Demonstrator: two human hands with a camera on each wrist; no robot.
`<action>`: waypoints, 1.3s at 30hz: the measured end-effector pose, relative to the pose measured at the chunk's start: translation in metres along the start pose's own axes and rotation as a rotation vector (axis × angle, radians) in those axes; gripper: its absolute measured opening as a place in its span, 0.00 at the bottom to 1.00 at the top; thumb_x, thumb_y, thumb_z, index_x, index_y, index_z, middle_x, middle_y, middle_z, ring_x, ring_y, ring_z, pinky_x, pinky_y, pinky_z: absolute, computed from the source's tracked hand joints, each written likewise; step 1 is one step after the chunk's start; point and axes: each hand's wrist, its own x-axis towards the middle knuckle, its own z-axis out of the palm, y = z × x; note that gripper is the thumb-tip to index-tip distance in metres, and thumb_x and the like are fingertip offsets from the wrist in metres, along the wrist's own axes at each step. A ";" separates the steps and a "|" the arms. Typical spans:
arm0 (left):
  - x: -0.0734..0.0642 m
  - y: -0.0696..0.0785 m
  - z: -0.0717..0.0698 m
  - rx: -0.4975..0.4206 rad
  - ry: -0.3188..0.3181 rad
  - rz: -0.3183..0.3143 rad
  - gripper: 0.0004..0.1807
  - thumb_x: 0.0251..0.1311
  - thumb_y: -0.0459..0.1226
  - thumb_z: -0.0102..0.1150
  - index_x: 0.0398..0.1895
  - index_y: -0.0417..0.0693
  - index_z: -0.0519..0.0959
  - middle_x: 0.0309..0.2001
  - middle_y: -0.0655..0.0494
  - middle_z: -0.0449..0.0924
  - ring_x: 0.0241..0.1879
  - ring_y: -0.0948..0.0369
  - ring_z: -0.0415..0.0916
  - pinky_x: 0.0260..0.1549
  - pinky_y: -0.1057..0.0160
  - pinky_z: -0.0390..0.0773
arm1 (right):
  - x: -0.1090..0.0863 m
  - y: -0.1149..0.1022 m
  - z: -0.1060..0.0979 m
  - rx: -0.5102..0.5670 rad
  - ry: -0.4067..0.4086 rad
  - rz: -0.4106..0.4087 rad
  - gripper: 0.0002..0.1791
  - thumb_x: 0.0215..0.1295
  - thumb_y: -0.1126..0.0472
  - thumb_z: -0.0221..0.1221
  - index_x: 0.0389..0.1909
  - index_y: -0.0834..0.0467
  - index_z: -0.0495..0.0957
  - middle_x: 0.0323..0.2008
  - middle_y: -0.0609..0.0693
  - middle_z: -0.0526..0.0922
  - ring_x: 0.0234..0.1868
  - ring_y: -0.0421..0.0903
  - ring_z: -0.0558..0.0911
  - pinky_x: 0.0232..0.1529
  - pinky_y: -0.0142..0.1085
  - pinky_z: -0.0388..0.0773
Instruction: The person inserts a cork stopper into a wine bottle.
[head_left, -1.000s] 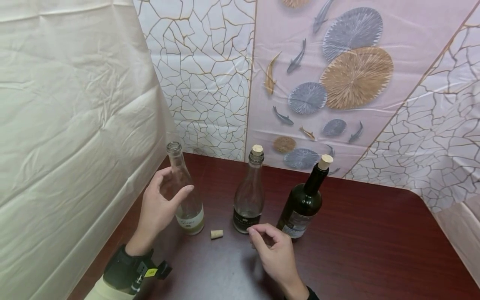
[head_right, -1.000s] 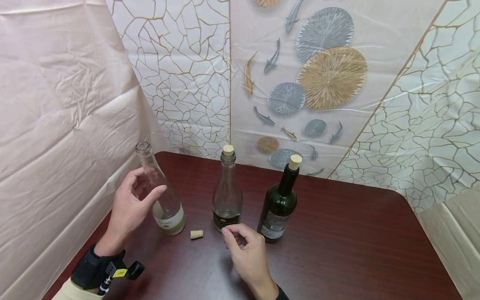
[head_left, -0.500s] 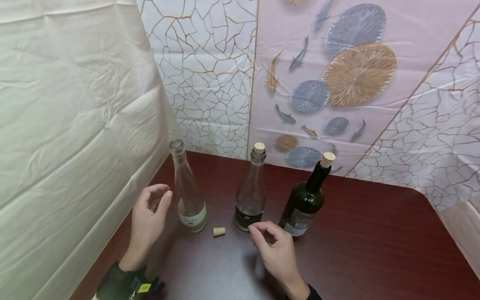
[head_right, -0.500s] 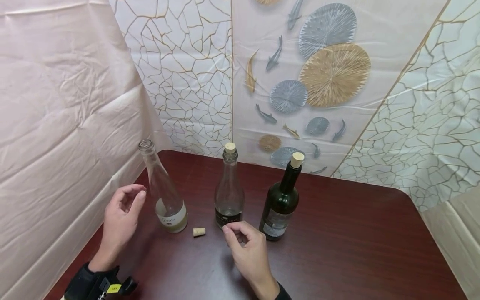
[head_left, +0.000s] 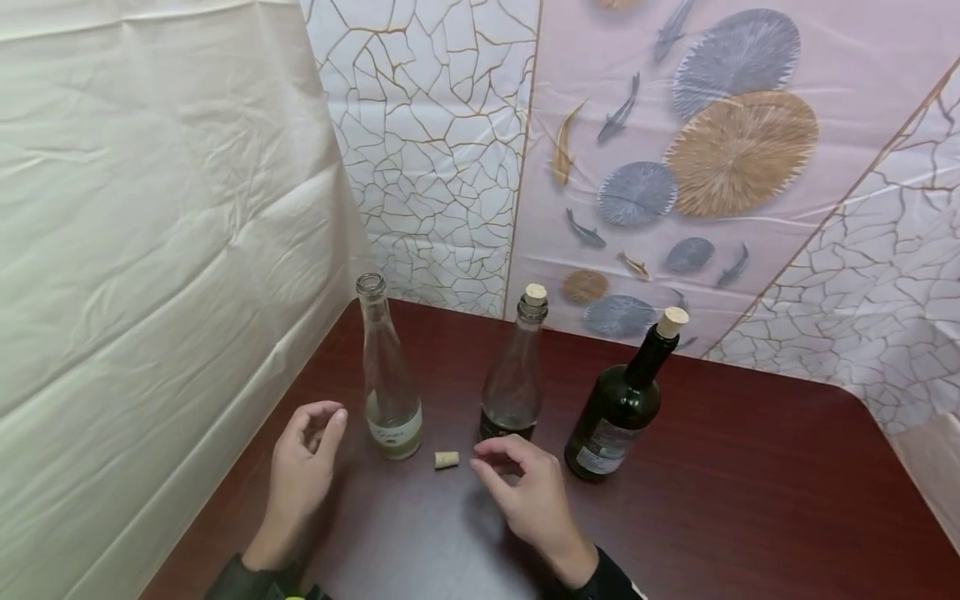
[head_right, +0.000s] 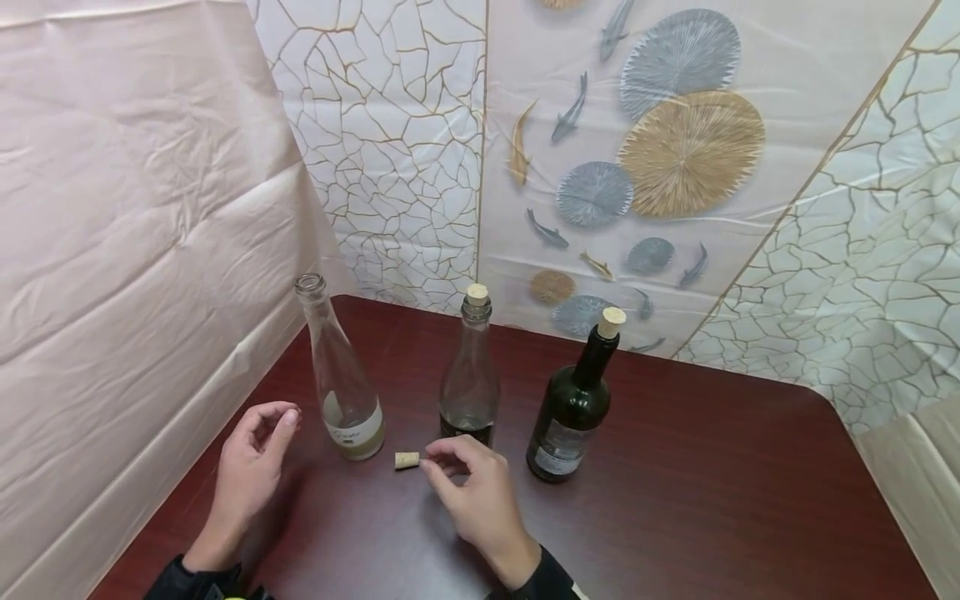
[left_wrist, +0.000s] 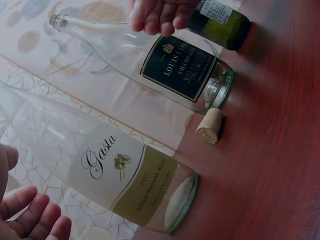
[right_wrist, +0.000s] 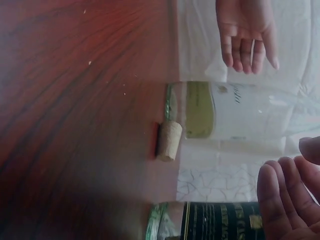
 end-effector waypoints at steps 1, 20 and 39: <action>-0.001 -0.001 0.000 0.001 -0.001 -0.007 0.15 0.67 0.43 0.58 0.50 0.43 0.78 0.45 0.58 0.79 0.44 0.69 0.75 0.42 0.79 0.75 | 0.001 0.000 0.002 -0.001 -0.020 0.003 0.07 0.61 0.58 0.66 0.40 0.51 0.83 0.36 0.47 0.87 0.36 0.38 0.84 0.33 0.37 0.86; -0.007 -0.012 0.000 0.041 -0.011 -0.065 0.18 0.68 0.47 0.55 0.49 0.42 0.78 0.45 0.53 0.80 0.42 0.69 0.75 0.39 0.78 0.75 | 0.028 0.016 0.043 -0.443 -0.410 -0.153 0.14 0.59 0.57 0.67 0.46 0.54 0.82 0.40 0.45 0.83 0.42 0.39 0.80 0.45 0.35 0.81; -0.007 -0.019 0.000 0.011 -0.030 -0.091 0.19 0.68 0.48 0.56 0.48 0.41 0.78 0.46 0.52 0.80 0.43 0.67 0.77 0.39 0.80 0.75 | 0.040 0.030 0.059 -0.717 -0.509 -0.267 0.03 0.60 0.61 0.65 0.35 0.52 0.82 0.31 0.44 0.76 0.33 0.42 0.75 0.36 0.33 0.78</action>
